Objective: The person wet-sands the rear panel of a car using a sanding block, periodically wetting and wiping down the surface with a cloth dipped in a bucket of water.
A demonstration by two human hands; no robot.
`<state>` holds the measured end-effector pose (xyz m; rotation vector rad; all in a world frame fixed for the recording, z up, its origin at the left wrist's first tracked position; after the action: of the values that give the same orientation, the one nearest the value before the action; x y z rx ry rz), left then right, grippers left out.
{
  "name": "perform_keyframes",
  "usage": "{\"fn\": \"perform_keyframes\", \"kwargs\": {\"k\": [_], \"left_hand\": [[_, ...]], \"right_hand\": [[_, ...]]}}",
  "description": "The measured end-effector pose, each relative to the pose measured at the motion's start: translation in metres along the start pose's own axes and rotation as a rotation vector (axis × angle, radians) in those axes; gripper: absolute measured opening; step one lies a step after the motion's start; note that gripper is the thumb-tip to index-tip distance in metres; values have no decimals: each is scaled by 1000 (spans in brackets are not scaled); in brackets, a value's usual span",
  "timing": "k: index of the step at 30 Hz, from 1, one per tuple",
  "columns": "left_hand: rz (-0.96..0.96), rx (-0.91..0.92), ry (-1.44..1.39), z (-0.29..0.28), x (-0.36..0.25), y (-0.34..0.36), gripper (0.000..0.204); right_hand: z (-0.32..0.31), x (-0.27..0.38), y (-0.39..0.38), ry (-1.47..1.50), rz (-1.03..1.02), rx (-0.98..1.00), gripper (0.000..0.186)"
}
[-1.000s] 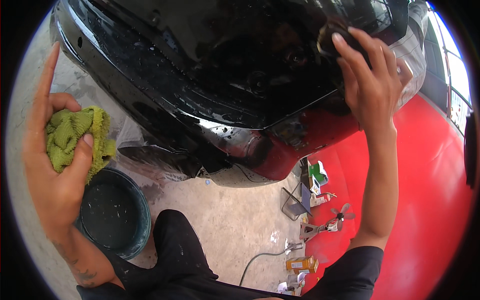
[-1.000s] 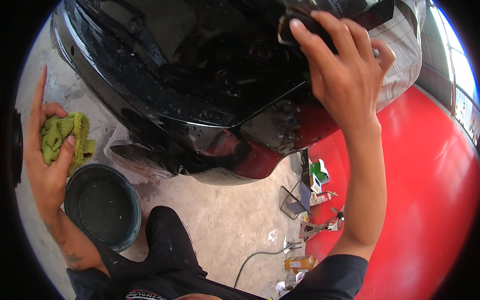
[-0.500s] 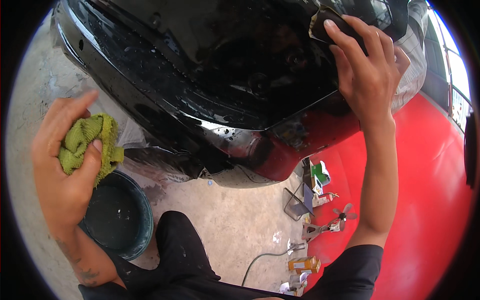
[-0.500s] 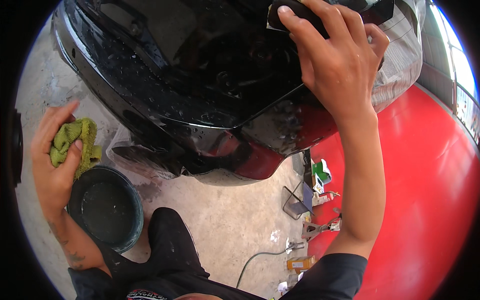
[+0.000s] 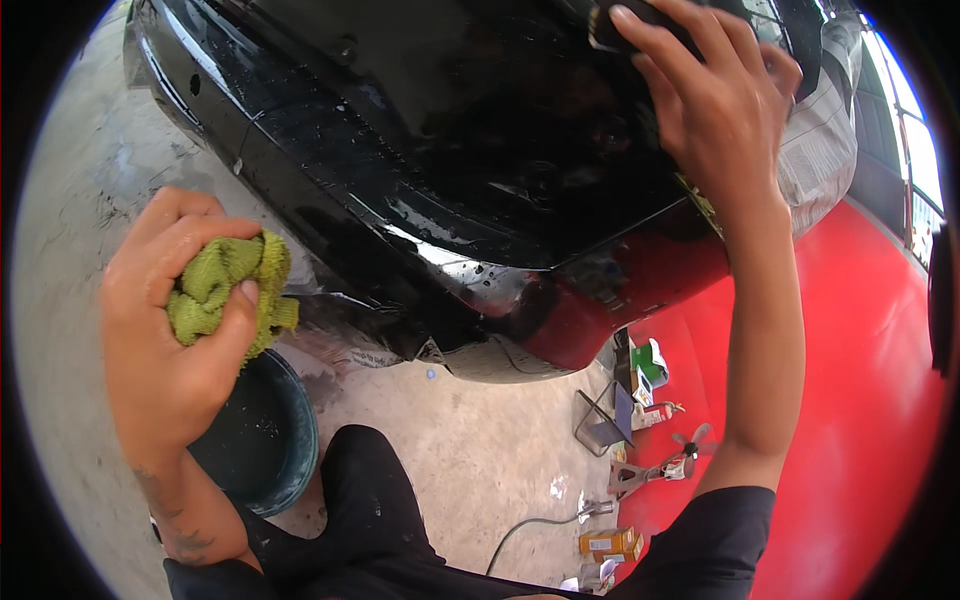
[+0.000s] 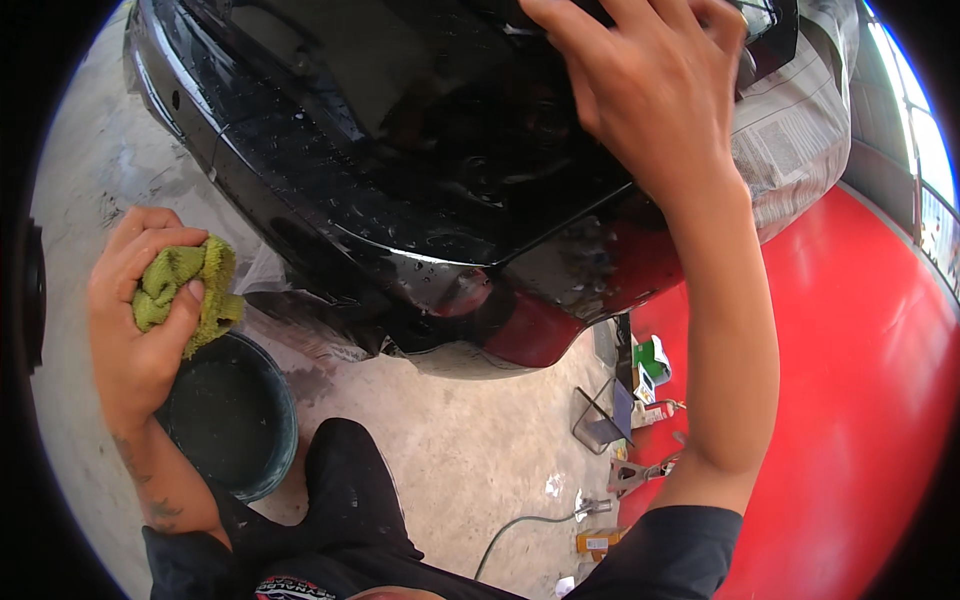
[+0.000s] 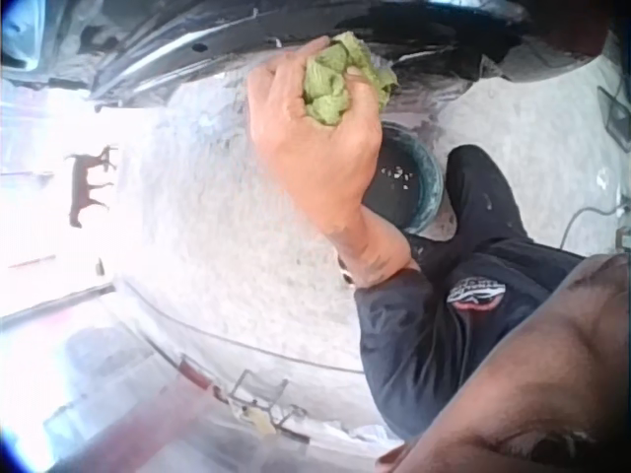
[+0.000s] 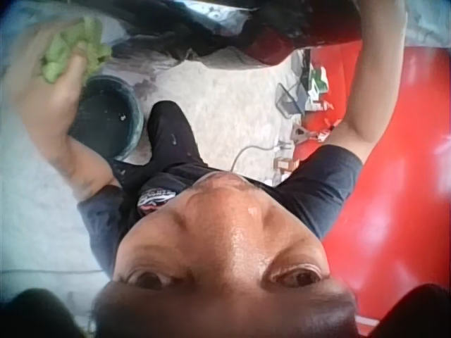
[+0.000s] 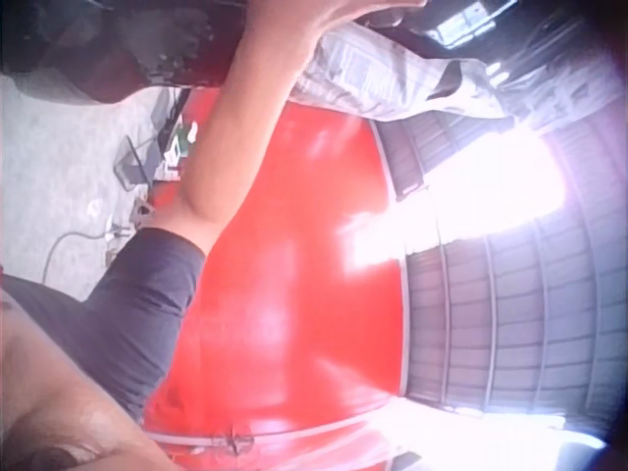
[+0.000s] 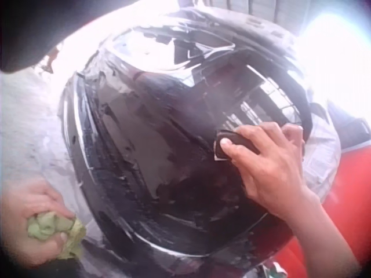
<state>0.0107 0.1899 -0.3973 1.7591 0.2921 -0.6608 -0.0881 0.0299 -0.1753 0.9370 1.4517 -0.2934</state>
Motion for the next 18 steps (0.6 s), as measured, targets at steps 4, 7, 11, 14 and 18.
{"fn": "perform_keyframes", "kwargs": {"k": [4, 7, 11, 14, 18], "left_hand": [[43, 1, 1, 3, -10, 2, 29], [10, 49, -26, 7, -13, 2, 30], [4, 57, -34, 6, -13, 0, 30], [58, 9, -42, 10, -11, 1, 31], [39, 6, -43, 1, -17, -3, 42]], "right_hand": [[21, 12, 36, -11, 13, 89, 24], [36, 14, 53, -72, -11, 97, 22], [12, 10, 29, -71, -51, 61, 19], [8, -17, -22, -133, 35, 220, 43], [-25, -31, -62, -139, 63, 230, 46]]}}
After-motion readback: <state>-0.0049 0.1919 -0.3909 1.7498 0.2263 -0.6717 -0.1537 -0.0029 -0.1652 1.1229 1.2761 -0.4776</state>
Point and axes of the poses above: each hand's wrist, its own y-axis towards the middle knuckle, its own z-axis out of the palm, x = y × z, the point moved 8 cm from there along y, towards the middle knuckle, and after that the axes turned 11 degrees about z, right-handed, at the moved point
